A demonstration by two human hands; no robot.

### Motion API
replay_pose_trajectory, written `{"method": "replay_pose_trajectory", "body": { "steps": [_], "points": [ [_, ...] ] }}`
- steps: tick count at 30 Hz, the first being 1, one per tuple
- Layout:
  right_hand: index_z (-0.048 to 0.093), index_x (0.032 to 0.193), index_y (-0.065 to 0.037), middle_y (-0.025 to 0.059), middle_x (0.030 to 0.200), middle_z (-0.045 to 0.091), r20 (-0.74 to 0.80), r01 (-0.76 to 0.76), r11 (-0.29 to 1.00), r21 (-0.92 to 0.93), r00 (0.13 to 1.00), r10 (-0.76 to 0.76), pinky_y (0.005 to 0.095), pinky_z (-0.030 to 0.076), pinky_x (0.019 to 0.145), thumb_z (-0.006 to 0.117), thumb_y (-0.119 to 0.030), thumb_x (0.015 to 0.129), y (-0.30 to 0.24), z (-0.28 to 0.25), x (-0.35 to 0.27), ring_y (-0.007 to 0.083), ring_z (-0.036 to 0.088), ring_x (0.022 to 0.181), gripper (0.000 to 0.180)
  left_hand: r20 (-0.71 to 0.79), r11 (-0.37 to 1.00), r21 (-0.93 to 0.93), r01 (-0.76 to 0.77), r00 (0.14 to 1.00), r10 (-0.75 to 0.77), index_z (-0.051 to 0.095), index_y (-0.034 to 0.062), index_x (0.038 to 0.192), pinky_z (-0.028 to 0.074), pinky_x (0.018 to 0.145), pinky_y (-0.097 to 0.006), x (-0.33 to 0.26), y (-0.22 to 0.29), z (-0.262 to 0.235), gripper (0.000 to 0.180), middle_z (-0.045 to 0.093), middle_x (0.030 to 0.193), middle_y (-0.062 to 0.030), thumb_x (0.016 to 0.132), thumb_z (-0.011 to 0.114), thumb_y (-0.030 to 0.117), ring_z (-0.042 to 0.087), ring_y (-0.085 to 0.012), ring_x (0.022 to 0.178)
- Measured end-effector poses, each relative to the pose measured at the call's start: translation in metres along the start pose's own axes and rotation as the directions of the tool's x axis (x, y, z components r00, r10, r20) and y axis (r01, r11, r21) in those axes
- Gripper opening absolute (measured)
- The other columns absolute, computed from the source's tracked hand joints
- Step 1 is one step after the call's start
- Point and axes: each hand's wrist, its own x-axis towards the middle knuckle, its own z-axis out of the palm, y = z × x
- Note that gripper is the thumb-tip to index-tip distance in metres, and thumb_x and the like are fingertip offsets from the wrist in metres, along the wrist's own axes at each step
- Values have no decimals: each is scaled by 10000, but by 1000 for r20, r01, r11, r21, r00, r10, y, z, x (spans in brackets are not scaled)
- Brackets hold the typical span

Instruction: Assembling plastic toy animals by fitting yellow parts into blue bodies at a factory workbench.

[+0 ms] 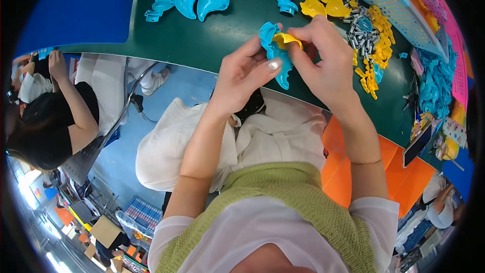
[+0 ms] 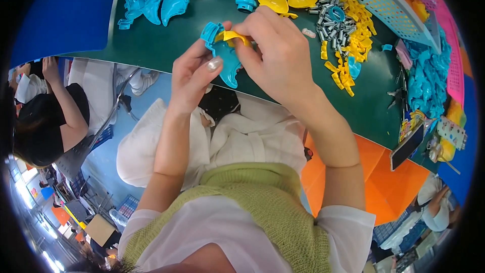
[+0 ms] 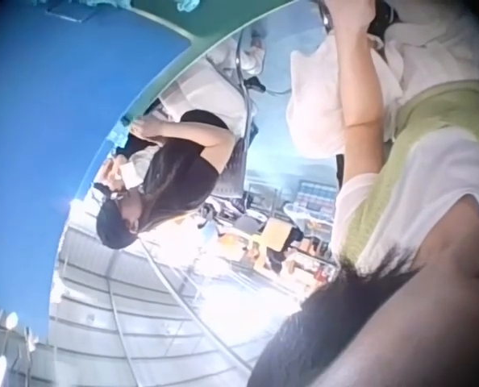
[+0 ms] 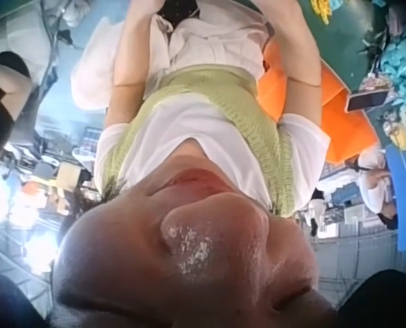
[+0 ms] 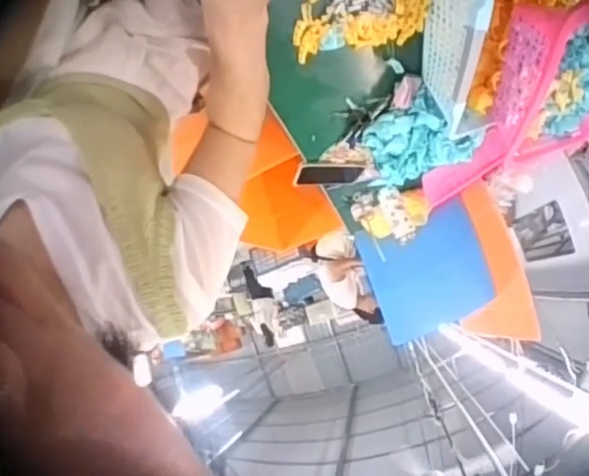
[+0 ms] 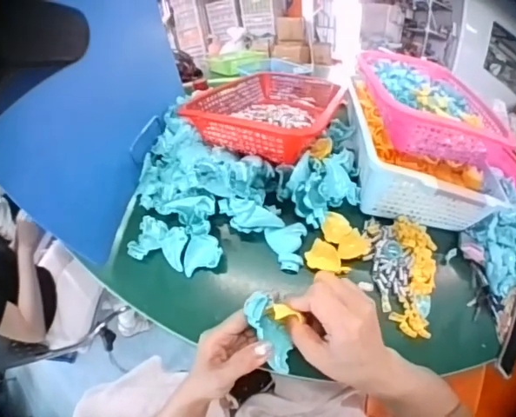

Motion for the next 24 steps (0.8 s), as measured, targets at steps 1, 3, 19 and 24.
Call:
{"method": "replay_pose_trajectory", "body": {
  "steps": [1,3,19,24],
  "points": [
    [582,851,-8,25,701,485,25,24,1000,-3,999,-24,201,380,475,617,78,711,0,1,1,81,484,527,168,-4,1000,2,0,1000,0,383,14,1324,404,712,-182,-1,-1,-1,491,521,1041,-2,862,548,40,464,-50,855],
    [587,867,-9,28,714,497,45,31,999,-11,999,-30,204,388,484,618,79,710,2,-1,-1,90,493,538,182,0,1000,2,12,1000,-12,365,14,1335,403,740,-182,-2,-2,-4,512,516,1063,-6,860,554,42,468,-56,889],
    [627,948,9,68,883,645,-429,-111,950,-293,903,-27,236,443,759,577,-13,832,23,-63,13,121,585,827,128,-216,964,116,-239,941,260,298,6,1344,412,929,-336,9,-9,9,711,497,1179,-121,736,667,12,502,-204,1103],
    [623,906,16,53,839,634,-480,-147,960,-238,877,15,210,438,689,572,-1,836,23,-80,9,83,562,764,88,-170,891,418,-178,948,270,365,60,1296,416,906,-287,9,-17,0,687,379,1201,-86,699,697,-10,468,-181,1074]
  ]
}}
